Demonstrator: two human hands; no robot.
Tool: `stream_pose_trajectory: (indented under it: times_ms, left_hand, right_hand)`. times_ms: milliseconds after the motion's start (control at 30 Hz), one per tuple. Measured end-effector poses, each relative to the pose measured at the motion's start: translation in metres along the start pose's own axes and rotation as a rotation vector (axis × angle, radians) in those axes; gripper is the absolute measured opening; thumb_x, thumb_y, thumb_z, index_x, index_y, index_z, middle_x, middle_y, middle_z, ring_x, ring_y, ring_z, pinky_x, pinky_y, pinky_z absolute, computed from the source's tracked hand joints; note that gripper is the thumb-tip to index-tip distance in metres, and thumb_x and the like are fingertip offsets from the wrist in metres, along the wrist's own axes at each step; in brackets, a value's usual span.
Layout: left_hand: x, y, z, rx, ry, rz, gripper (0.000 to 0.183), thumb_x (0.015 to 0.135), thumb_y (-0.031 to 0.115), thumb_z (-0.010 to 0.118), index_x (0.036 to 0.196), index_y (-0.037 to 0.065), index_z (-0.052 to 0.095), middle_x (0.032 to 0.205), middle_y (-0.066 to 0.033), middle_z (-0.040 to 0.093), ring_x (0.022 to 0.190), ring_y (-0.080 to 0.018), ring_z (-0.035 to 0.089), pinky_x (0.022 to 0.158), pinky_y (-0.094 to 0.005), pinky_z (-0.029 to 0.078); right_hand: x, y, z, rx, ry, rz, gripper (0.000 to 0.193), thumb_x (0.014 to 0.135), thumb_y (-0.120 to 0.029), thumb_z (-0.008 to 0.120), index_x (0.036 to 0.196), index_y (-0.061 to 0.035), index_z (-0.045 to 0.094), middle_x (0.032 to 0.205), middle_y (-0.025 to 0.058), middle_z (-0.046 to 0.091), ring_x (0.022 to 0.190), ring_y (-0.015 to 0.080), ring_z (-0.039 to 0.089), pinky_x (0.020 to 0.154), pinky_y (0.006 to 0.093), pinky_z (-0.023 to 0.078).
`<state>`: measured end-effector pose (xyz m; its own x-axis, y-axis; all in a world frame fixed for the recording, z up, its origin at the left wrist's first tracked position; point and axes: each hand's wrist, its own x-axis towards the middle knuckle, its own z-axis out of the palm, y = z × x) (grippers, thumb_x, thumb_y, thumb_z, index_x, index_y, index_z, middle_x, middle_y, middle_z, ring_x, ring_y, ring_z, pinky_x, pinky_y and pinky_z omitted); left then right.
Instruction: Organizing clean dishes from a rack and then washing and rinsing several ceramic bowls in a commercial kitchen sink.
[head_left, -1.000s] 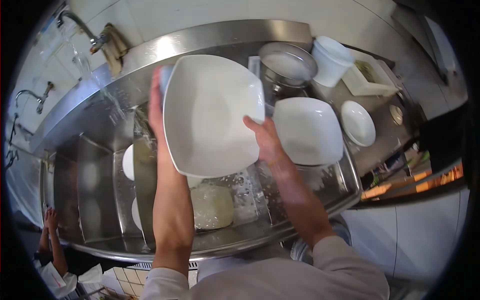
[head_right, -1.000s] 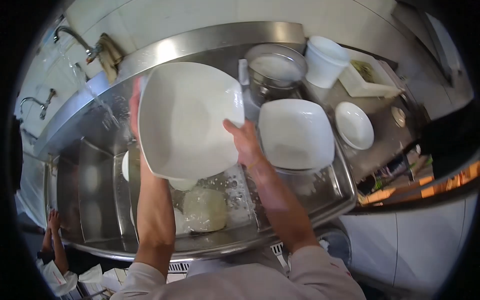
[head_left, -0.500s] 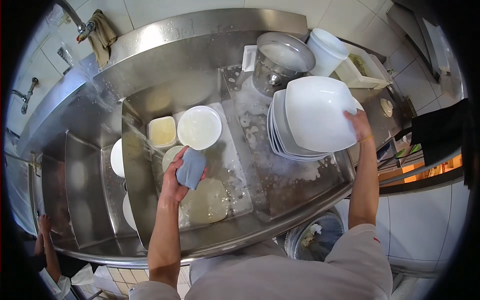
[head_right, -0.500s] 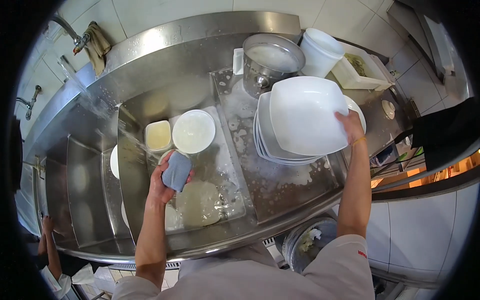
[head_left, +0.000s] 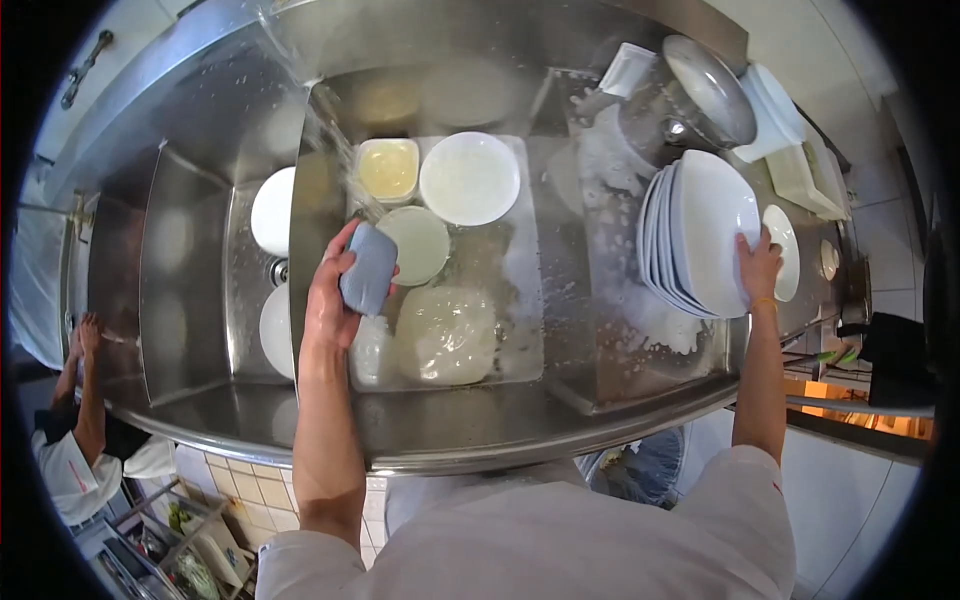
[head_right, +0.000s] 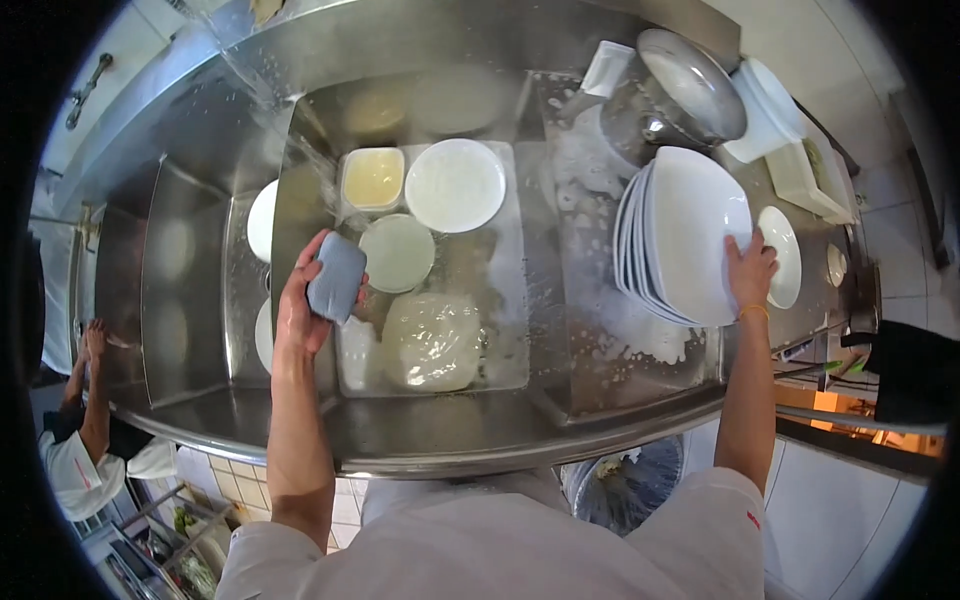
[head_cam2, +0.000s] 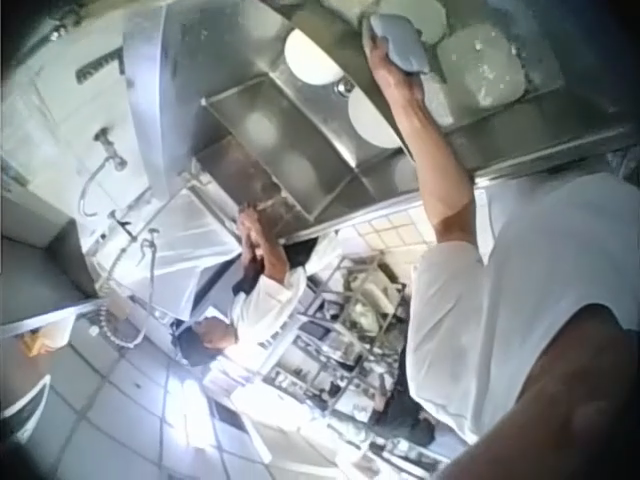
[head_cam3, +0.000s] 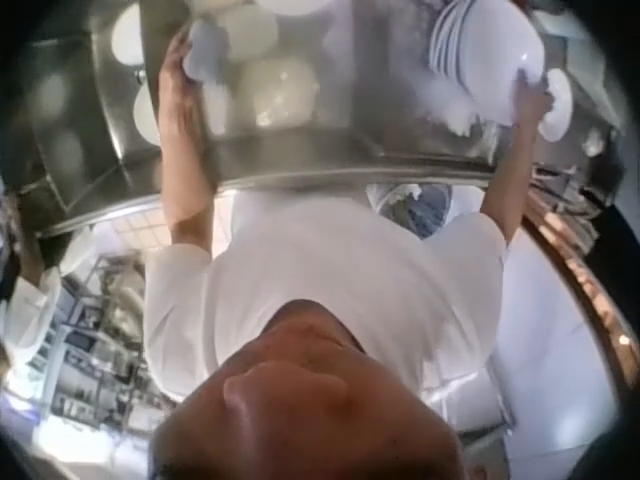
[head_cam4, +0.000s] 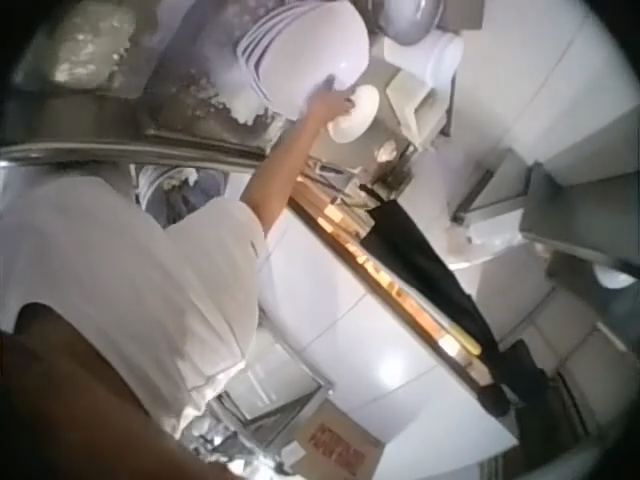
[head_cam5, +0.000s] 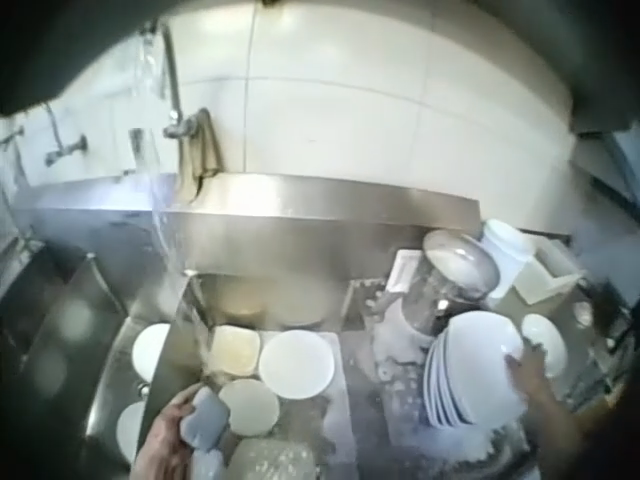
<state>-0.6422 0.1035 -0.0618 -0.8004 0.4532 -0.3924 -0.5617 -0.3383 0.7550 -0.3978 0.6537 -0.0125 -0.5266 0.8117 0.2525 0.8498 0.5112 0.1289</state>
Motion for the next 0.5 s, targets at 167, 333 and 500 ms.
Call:
stream_pose_trajectory:
  times_ms: [167,333,500]
  left_hand:
    - [0.007,0.006,-0.015,0.302,0.074,0.003,0.056,0.078,0.021,0.048,0.131,0.005,0.042,0.109,-0.0155,0.056,0.085,-0.0256,0.060,0.071,-0.0354,0.051]
    - [0.014,-0.005,-0.042,1.154,0.231,0.334,0.042,0.080,0.012,0.054,0.122,0.004,0.052,0.117,-0.0220,0.056,0.108,-0.0357,0.054,0.092,-0.0389,0.042]
    - [0.027,-0.001,-0.041,1.223,0.273,0.406,0.040,0.079,0.009,0.053,0.119,0.003,0.053,0.110,-0.0218,0.058,0.103,-0.0374,0.055,0.089,-0.0400,0.044]
  right_hand:
    - [-0.068,-0.171,-0.033,1.150,0.134,-0.402,0.032,0.087,-0.024,0.057,0.113,-0.0066,0.057,0.106,0.0191,0.057,0.103,0.0314,0.052,0.090,0.0390,0.039]
    - [-0.214,-0.330,0.076,0.523,-0.671,-0.716,0.019,0.080,-0.020,0.058,0.091,-0.0047,0.062,0.085,0.0176,0.063,0.081,0.0346,0.062,0.072,0.0408,0.049]
    - [-0.306,-0.301,0.279,0.393,-1.136,-0.037,0.040,0.075,-0.020,0.059,0.110,-0.0019,0.056,0.109,0.0217,0.059,0.103,0.0372,0.056,0.090,0.0426,0.044]
